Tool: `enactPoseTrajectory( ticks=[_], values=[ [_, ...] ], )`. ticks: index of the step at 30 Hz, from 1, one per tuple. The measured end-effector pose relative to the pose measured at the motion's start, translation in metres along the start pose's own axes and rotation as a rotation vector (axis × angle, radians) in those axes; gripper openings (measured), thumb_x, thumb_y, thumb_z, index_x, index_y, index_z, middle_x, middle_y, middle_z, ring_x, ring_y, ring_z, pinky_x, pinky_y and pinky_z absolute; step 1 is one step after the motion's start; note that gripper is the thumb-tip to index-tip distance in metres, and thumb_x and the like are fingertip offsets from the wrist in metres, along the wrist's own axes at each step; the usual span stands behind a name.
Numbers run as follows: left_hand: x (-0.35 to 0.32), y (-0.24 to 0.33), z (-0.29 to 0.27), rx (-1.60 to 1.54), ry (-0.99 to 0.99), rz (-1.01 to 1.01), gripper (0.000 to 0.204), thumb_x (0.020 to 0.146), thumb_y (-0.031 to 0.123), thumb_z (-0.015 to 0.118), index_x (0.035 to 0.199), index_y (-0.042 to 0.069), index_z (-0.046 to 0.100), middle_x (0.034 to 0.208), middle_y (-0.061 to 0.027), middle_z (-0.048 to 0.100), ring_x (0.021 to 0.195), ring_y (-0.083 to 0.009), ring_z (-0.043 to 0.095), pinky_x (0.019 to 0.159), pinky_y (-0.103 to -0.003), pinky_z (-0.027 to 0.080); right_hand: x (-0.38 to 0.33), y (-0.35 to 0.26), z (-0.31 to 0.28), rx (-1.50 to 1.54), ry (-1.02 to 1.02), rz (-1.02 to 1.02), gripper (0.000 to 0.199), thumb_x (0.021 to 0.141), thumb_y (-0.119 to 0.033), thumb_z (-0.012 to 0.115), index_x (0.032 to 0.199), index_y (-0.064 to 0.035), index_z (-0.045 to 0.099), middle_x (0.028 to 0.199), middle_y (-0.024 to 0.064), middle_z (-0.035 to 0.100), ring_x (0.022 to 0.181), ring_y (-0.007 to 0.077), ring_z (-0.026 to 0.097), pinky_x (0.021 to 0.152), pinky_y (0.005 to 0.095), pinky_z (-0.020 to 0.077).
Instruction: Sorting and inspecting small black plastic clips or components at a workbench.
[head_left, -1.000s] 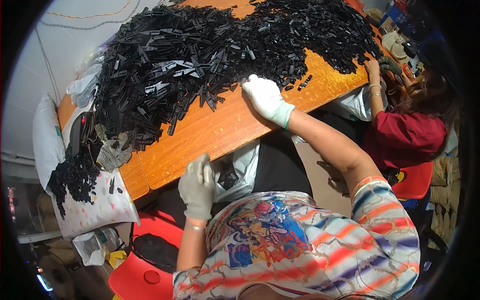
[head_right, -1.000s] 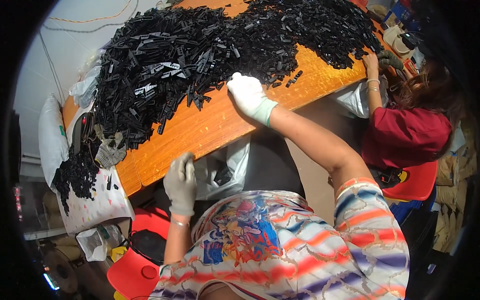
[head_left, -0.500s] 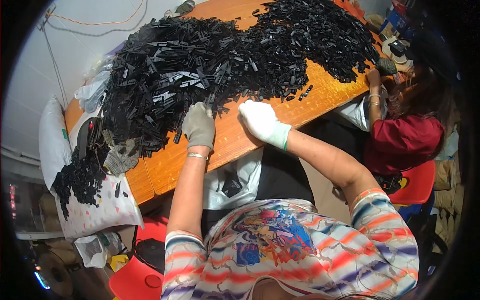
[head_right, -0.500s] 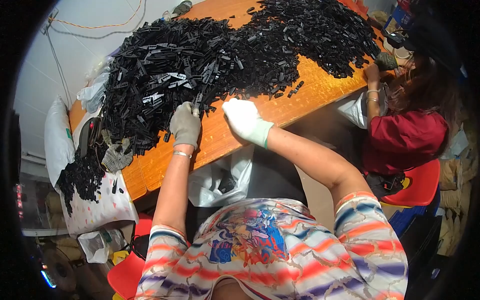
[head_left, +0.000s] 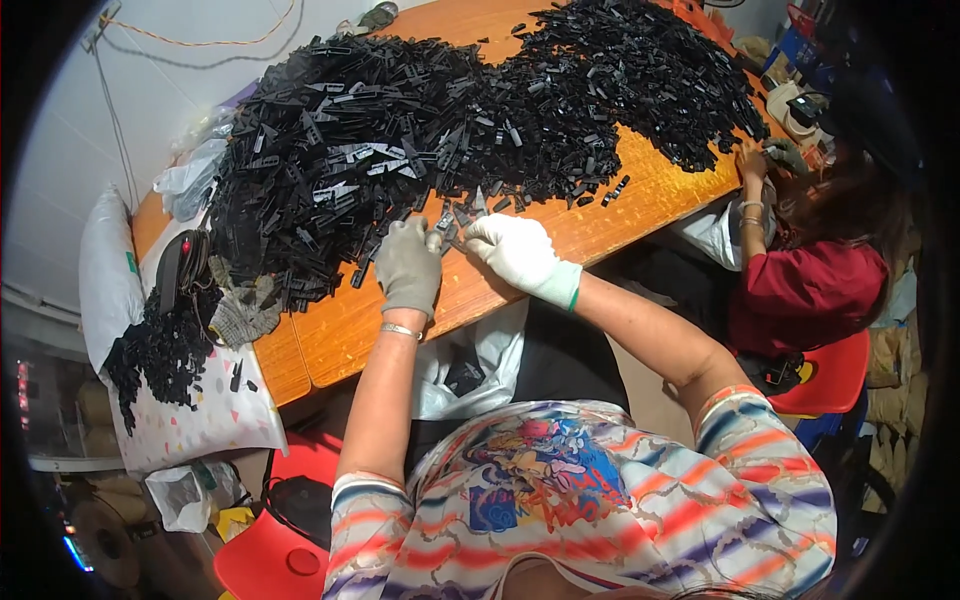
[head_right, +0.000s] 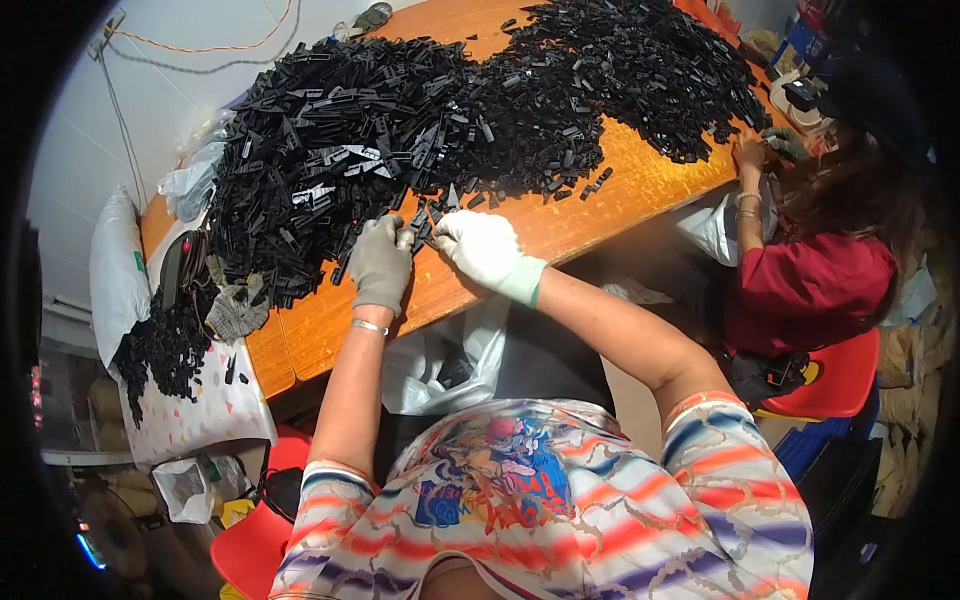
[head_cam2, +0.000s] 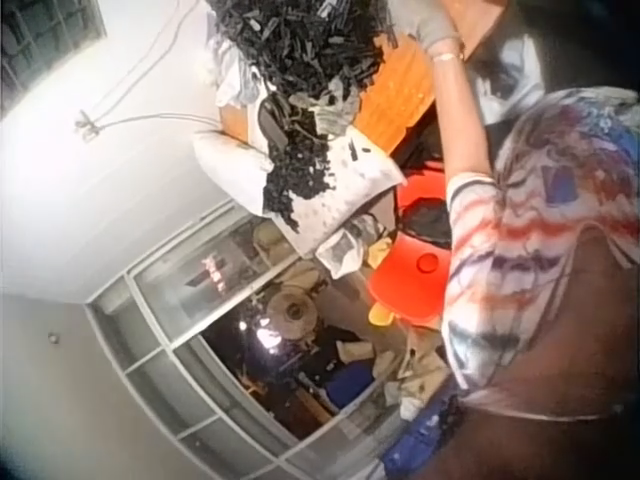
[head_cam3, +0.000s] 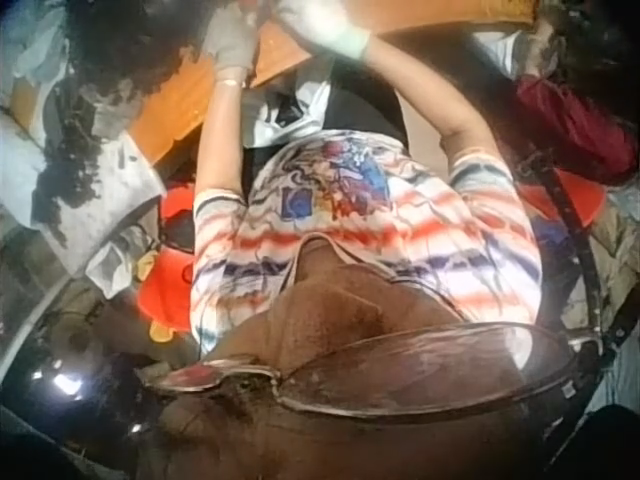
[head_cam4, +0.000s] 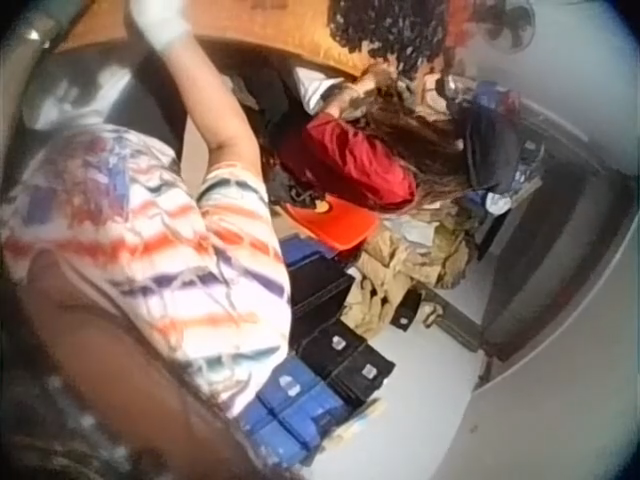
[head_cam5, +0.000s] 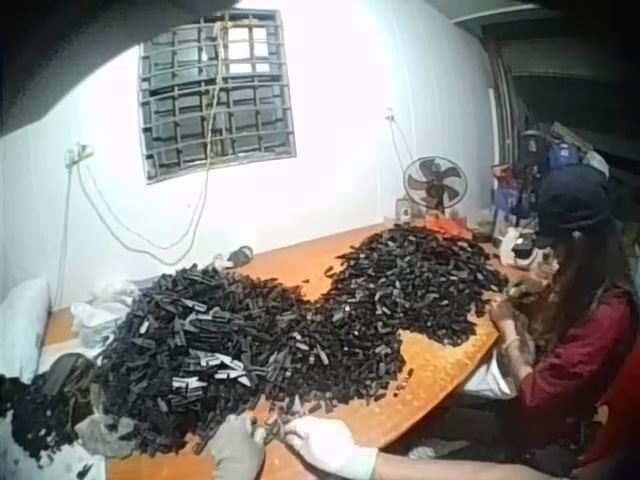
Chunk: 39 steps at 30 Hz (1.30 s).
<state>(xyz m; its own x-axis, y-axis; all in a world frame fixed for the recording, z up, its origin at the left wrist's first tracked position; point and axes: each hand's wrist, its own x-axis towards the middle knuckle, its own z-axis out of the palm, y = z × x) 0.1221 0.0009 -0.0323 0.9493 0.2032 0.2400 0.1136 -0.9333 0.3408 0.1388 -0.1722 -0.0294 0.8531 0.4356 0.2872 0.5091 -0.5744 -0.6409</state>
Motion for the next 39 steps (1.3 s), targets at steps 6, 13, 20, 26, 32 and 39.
enactPoseTrajectory(
  ticks=[6, 13, 20, 26, 32, 39],
  values=[
    [0.004, -0.003, 0.005, 0.093, -0.005, 0.067, 0.017, 0.085, 0.023, 0.066, 0.093, 0.008, 0.066, 0.096, -0.0137, 0.062, 0.089, -0.0311, 0.063, 0.078, -0.041, 0.052, 0.008, -0.008, -0.001, 0.209, -0.008, 0.125, 0.017, 0.086, -0.022, 0.062, 0.097, -0.0109, 0.068, 0.093, 0.0145, 0.067, 0.088, 0.0317, 0.065, 0.078, 0.0405, 0.0510],
    [-0.008, -0.009, -0.006, 0.066, 0.066, 0.224, 0.019, 0.081, 0.019, 0.069, 0.092, 0.009, 0.058, 0.091, -0.0104, 0.062, 0.085, -0.0311, 0.062, 0.072, -0.043, 0.050, 0.027, -0.015, 0.013, 0.224, 0.150, 0.034, 0.022, 0.090, -0.016, 0.062, 0.108, -0.0033, 0.066, 0.103, 0.0124, 0.068, 0.092, 0.0222, 0.068, 0.082, 0.0317, 0.0521],
    [-0.025, -0.001, -0.027, -0.892, 0.201, 0.104, 0.028, 0.083, -0.002, 0.061, 0.109, 0.003, 0.056, 0.093, -0.0064, 0.060, 0.077, -0.0161, 0.059, 0.066, -0.027, 0.049, 0.015, -0.033, 0.013, 0.258, 0.165, 0.016, 0.023, 0.089, -0.018, 0.063, 0.108, -0.0044, 0.066, 0.102, 0.0127, 0.067, 0.093, 0.0236, 0.067, 0.082, 0.0314, 0.0516],
    [-0.044, 0.000, 0.000, -1.785, 0.043, -0.285, 0.029, 0.089, 0.003, 0.065, 0.117, 0.001, 0.057, 0.099, -0.0038, 0.061, 0.084, -0.0099, 0.059, 0.074, -0.021, 0.050, -0.006, -0.064, 0.012, 0.579, 0.101, 0.123, 0.022, 0.091, -0.013, 0.059, 0.108, -0.0001, 0.065, 0.097, 0.0089, 0.067, 0.086, 0.0141, 0.064, 0.078, 0.0276, 0.0508],
    [-0.048, 0.001, 0.002, -1.936, 0.100, -0.490, 0.017, 0.091, 0.003, 0.063, 0.107, 0.002, 0.061, 0.096, -0.0045, 0.064, 0.077, -0.0098, 0.061, 0.067, -0.020, 0.050, -0.010, -0.061, 0.008, 0.652, 0.218, 0.291, 0.024, 0.094, -0.015, 0.058, 0.112, -0.0005, 0.063, 0.094, 0.0073, 0.068, 0.083, 0.0114, 0.063, 0.074, 0.0259, 0.0512],
    [-0.056, 0.022, -0.010, -1.630, 0.077, -0.388, 0.023, 0.086, 0.004, 0.069, 0.108, -0.001, 0.061, 0.093, -0.0039, 0.064, 0.076, -0.0070, 0.059, 0.067, -0.019, 0.048, -0.017, -0.045, 0.029, 0.388, 0.330, 0.245, 0.023, 0.091, -0.020, 0.060, 0.108, -0.0061, 0.067, 0.101, 0.0142, 0.069, 0.089, 0.0270, 0.069, 0.078, 0.0342, 0.0538]
  ],
)
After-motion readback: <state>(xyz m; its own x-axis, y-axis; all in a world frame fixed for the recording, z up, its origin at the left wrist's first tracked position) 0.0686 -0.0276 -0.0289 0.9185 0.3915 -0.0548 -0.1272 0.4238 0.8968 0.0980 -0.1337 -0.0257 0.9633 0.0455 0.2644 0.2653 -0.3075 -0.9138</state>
